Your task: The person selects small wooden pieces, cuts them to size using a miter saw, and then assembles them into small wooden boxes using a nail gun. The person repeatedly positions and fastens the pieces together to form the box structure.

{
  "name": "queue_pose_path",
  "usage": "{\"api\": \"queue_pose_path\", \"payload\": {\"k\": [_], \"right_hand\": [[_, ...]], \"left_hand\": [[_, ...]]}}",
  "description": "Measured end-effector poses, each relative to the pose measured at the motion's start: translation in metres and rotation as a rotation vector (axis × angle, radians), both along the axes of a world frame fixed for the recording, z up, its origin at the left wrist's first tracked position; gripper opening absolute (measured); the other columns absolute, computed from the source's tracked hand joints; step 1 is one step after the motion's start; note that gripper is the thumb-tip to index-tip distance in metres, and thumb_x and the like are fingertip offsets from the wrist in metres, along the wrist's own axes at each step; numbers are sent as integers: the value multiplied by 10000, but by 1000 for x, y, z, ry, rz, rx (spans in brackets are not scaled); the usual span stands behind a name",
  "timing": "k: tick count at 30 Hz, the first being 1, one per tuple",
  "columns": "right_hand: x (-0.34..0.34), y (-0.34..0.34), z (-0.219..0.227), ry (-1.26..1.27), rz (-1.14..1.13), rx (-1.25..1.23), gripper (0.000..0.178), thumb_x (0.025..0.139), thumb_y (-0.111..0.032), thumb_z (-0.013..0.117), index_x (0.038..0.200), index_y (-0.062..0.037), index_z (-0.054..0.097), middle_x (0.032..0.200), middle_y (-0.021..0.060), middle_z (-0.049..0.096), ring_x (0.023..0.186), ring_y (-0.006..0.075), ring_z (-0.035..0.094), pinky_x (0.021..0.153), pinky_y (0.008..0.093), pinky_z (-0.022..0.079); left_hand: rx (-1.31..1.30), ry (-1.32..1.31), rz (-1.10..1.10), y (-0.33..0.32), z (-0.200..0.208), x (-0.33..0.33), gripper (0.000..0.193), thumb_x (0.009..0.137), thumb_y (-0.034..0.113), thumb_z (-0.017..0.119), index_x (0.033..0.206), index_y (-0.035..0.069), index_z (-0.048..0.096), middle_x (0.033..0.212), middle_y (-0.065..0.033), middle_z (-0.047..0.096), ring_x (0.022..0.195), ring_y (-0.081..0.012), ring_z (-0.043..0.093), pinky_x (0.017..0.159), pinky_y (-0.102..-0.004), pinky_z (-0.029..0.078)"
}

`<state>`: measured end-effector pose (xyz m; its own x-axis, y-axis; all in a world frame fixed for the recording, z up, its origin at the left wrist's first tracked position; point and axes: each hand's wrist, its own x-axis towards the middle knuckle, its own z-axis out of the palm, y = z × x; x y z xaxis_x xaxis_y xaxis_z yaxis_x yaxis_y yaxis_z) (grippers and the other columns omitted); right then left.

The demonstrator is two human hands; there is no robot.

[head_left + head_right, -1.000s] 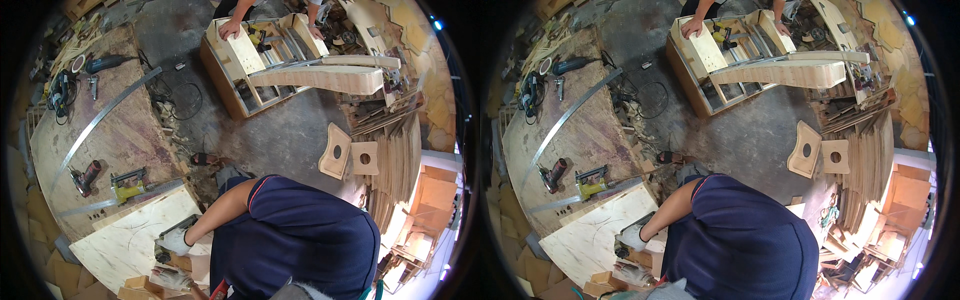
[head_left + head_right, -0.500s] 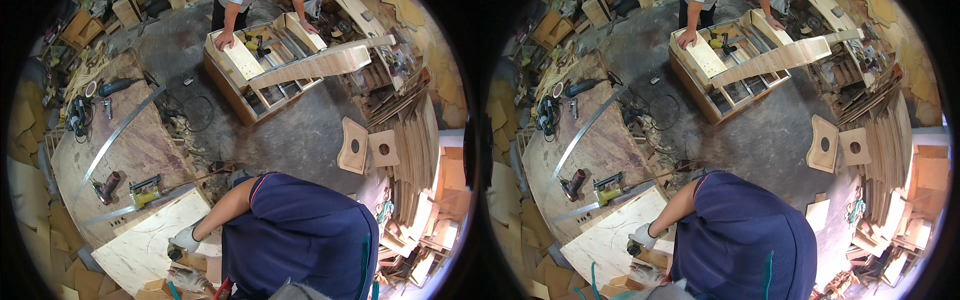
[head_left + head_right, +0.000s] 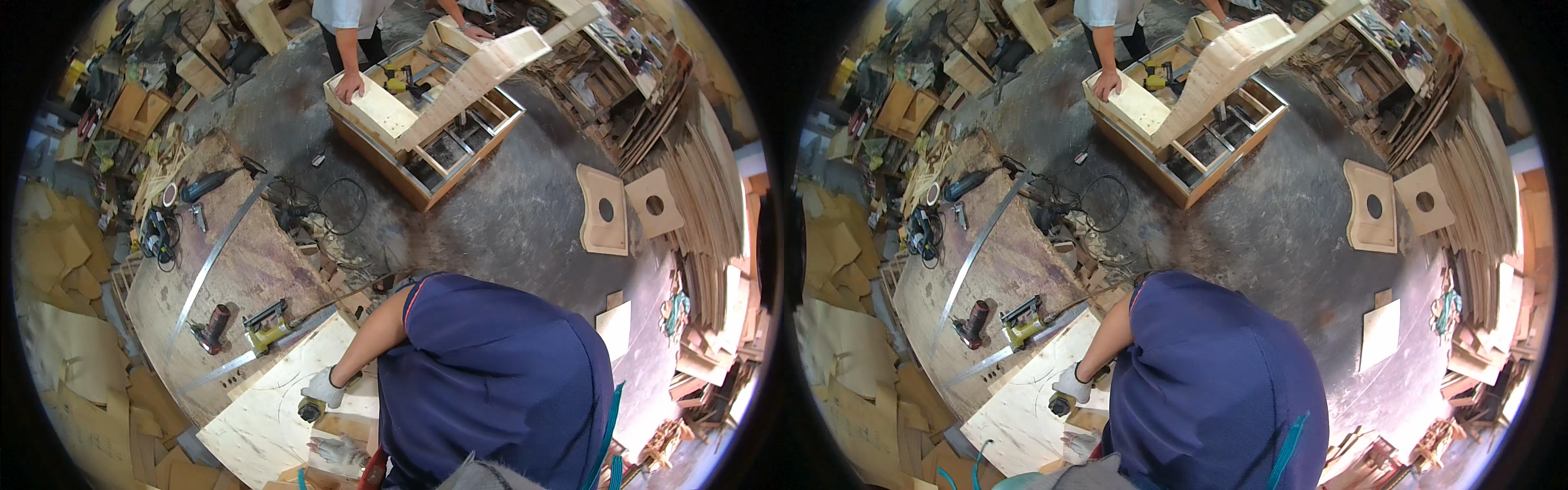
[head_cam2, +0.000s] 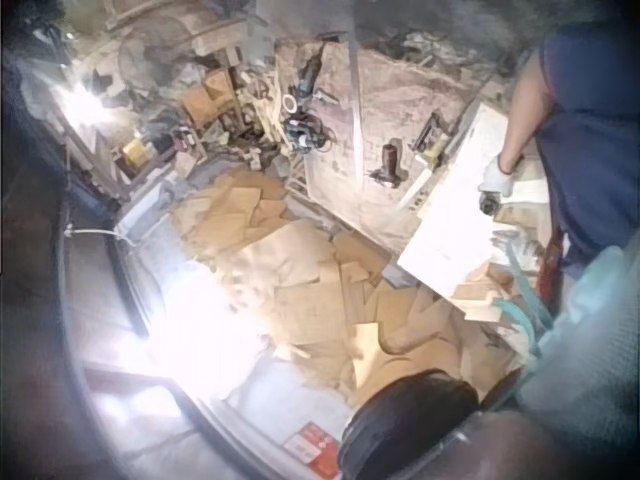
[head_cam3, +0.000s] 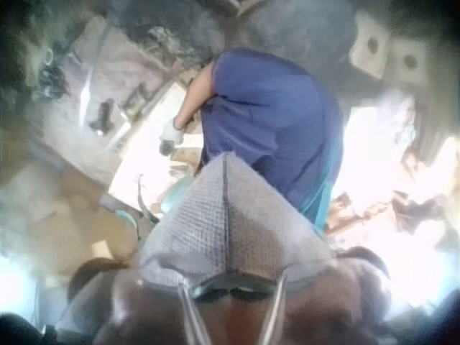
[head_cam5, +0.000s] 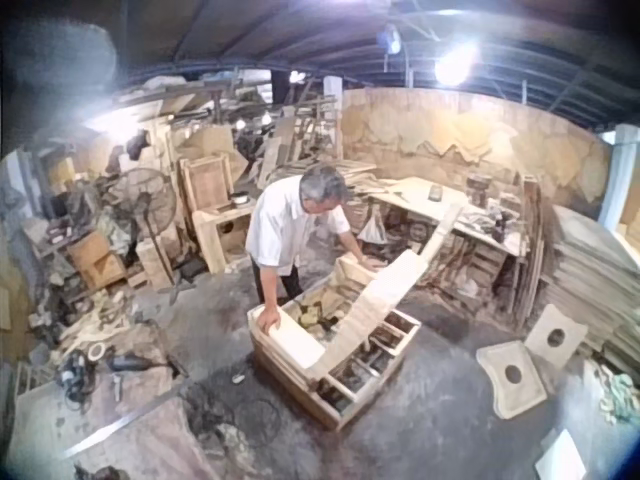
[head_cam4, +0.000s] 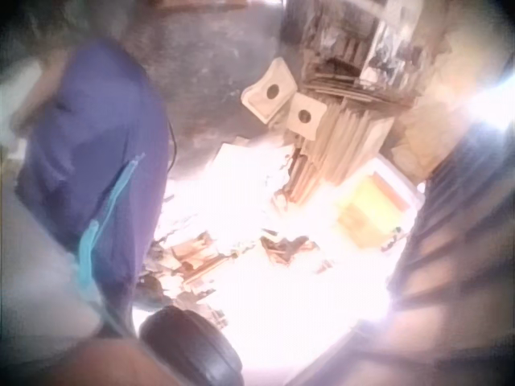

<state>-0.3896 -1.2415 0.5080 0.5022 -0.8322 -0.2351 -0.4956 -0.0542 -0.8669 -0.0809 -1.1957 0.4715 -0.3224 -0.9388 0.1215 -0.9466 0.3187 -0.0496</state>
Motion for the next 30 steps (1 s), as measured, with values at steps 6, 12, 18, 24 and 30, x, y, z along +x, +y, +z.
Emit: {"api": "queue_pose_path", "payload": {"k": [6, 12, 18, 24, 30], "right_hand": [[-3, 3, -3, 64, -23, 2, 758, 693, -228, 786, 1362, 4, 516, 1062, 237, 730, 992, 418, 732, 846, 516, 584], [2, 6, -1, 57, -24, -16, 668, 691, -198, 767, 1292, -9, 545, 945, 217, 743, 895, 404, 747, 760, 516, 595], [0, 4, -3, 47, -35, 30, 680, 689, -191, 769, 1306, -22, 539, 892, 197, 741, 836, 382, 753, 722, 493, 599], [0, 4, -6, 38, -37, 60, 770, 693, -197, 761, 1393, -9, 500, 967, 256, 731, 930, 456, 724, 787, 552, 569], [-8, 8, 1, 28, -45, 60, 699, 693, -223, 788, 1304, 12, 542, 1007, 256, 735, 961, 446, 728, 819, 538, 577]], "left_hand": [[12, 20, -46, -17, 3, -12, 901, 940, 449, 637, 1644, -19, 325, 1721, -246, 285, 1610, -370, 253, 1337, -460, 194], [20, 34, -21, -10, 4, -9, 893, 927, 413, 659, 1641, -15, 336, 1718, -246, 292, 1607, -372, 260, 1334, -462, 203], [45, 53, 46, 2, 2, -14, 887, 914, 377, 680, 1638, -11, 347, 1716, -247, 299, 1604, -375, 268, 1331, -464, 211], [100, 5, 173, 22, 8, -8, 883, 900, 341, 702, 1635, -7, 358, 1713, -247, 306, 1601, -377, 275, 1328, -466, 220], [67, 102, 172, 34, 12, -17, 916, 822, 205, 742, 1632, 1, 367, 1703, -245, 330, 1588, -383, 305, 1312, -465, 254]]}}
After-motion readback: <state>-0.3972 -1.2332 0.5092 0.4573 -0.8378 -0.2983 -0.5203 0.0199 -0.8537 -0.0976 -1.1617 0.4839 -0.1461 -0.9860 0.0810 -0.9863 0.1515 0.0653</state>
